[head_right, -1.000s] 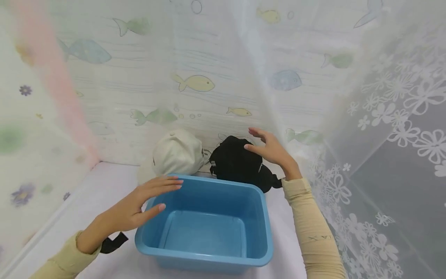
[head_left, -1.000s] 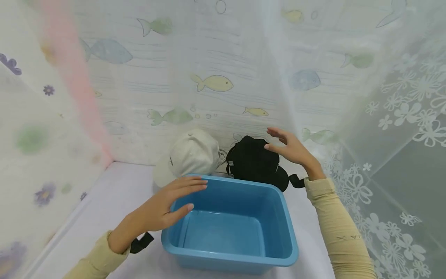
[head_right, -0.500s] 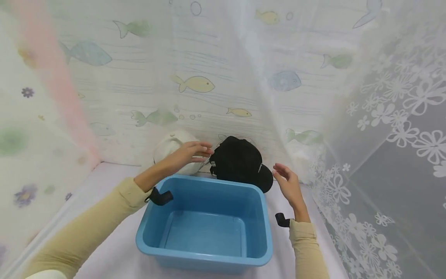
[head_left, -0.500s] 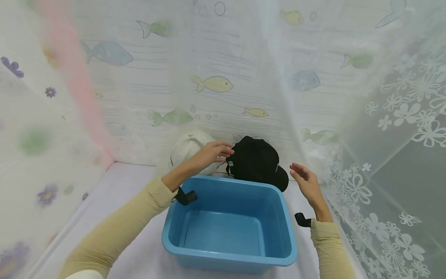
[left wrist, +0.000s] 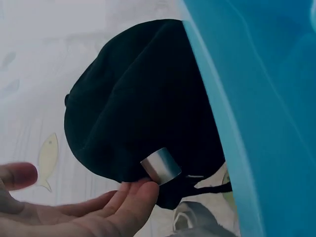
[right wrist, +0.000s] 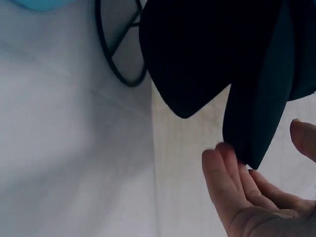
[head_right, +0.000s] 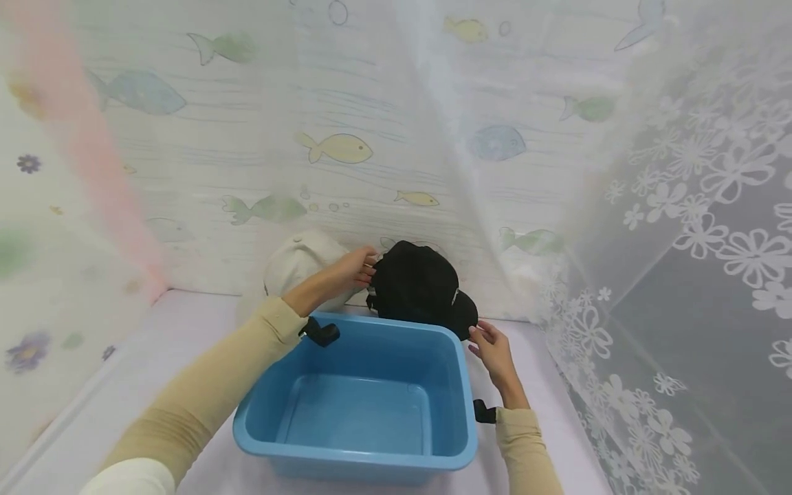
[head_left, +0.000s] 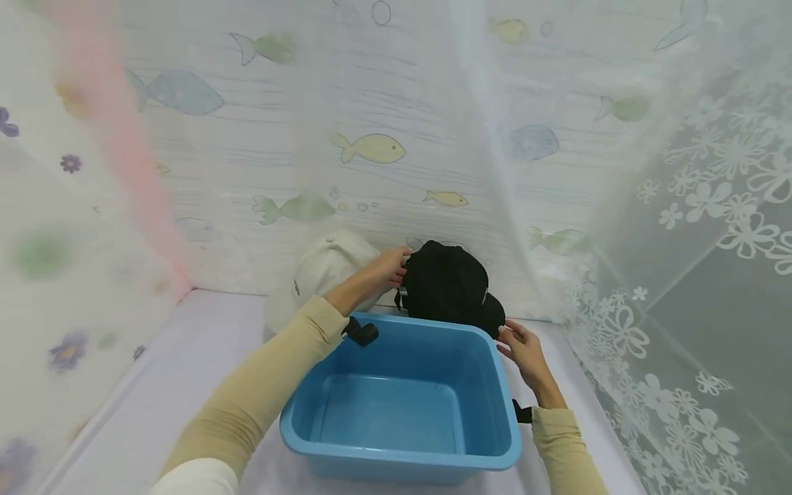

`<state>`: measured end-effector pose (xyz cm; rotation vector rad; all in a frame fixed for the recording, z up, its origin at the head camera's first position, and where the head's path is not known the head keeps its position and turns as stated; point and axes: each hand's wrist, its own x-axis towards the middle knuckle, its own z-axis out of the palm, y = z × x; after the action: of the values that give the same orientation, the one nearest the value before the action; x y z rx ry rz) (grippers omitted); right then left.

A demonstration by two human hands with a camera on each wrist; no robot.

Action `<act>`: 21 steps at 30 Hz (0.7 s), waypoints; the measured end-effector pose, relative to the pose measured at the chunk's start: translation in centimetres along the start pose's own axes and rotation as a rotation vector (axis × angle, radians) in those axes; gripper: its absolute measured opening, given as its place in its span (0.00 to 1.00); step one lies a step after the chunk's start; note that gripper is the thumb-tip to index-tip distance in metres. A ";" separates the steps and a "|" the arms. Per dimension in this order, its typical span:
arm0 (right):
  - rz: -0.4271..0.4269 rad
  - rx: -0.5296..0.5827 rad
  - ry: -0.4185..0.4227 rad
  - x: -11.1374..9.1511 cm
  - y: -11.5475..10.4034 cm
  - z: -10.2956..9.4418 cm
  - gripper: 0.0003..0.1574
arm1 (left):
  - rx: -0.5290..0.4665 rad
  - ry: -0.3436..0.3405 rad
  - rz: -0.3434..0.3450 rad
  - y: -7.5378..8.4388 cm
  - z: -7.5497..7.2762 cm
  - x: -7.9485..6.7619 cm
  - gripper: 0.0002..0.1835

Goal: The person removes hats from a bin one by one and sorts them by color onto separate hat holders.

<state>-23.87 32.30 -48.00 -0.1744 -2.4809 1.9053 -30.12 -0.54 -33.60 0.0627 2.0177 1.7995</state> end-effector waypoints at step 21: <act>0.177 0.317 0.013 1.6 -1.4 -0.5 0.40 | -0.051 0.326 0.045 -1.6 0.5 2.5 0.17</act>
<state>-25.53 32.56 -46.62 -0.4102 -2.1792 2.3238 -31.81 0.51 -35.91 -0.2162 2.1999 1.9949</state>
